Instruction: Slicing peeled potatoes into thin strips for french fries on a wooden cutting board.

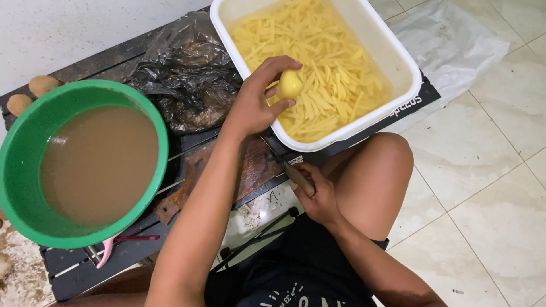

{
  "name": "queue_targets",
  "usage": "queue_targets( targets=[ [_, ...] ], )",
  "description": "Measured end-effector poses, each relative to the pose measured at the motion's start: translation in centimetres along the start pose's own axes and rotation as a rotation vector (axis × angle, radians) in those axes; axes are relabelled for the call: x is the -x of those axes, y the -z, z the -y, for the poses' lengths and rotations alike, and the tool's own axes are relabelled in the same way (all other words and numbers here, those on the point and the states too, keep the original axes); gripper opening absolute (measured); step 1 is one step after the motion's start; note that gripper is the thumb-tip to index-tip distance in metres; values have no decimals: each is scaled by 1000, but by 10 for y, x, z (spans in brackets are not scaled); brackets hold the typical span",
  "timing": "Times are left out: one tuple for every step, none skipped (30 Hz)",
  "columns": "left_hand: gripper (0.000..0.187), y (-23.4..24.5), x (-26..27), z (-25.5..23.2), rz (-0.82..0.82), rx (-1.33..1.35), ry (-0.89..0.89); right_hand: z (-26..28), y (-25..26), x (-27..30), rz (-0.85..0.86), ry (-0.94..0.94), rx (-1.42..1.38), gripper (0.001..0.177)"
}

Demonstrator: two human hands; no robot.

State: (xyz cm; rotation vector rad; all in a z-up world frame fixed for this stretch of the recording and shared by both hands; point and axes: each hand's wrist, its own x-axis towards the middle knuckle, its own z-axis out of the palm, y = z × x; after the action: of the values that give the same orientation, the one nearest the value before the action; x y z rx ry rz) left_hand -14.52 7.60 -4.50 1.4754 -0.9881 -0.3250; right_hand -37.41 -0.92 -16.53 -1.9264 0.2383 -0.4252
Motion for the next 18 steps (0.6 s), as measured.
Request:
queue_targets(
  targets=[
    [66, 0, 1, 2, 3, 2, -1, -2, 0, 0, -3, -1, 1, 49],
    [64, 0, 3, 3, 6, 44, -14, -4, -1, 1, -4, 11, -4, 49],
    [62, 1, 5, 5, 8, 87, -26, -6, -1, 1, -2, 23, -9, 50],
    [62, 1, 7, 5, 7, 88, -24, -5, -1, 2, -2, 22, -9, 50],
    [59, 1, 9, 4, 7, 155, -9, -5, -1, 1, 1, 4, -7, 49],
    [56, 2, 11, 3, 6, 222, 6, -4, -1, 1, 3, -13, -4, 49],
    [56, 4, 13, -1, 3, 221, 6, -2, -1, 1, 7, -12, -4, 49],
    [53, 6, 16, -5, -9, 245, 10, 0, -1, 0, 7, -20, -12, 48],
    [51, 7, 20, -9, -19, 268, 12, 1, -1, 1, 6, -28, -19, 48],
    [51, 8, 23, -14, -21, 267, 13, 0, -1, 1, 9, -27, -20, 48],
    [50, 10, 26, -18, -36, 237, -3, -1, -2, 1, 4, -10, -11, 49],
    [49, 13, 29, -23, -51, 206, -18, -3, -2, 2, -1, 6, -2, 49],
    [49, 16, 34, -19, -57, 205, -16, -4, -3, 1, 6, 6, -3, 49],
    [50, 20, 39, -14, -90, 131, -80, -6, -5, 1, -30, -21, 24, 47],
    [52, 23, 48, -10, -128, 57, -133, -8, -7, 5, -57, -55, 49, 46],
    [52, 25, 60, -17, -140, 56, -120, -10, -6, 6, -41, -62, 47, 46],
    [47, 28, 71, -24, -180, -150, -148, -13, -7, 6, -48, -82, 63, 47],
    [44, 30, 81, -31, -217, -357, -173, -16, -7, 6, -55, -102, 79, 48]
  ],
)
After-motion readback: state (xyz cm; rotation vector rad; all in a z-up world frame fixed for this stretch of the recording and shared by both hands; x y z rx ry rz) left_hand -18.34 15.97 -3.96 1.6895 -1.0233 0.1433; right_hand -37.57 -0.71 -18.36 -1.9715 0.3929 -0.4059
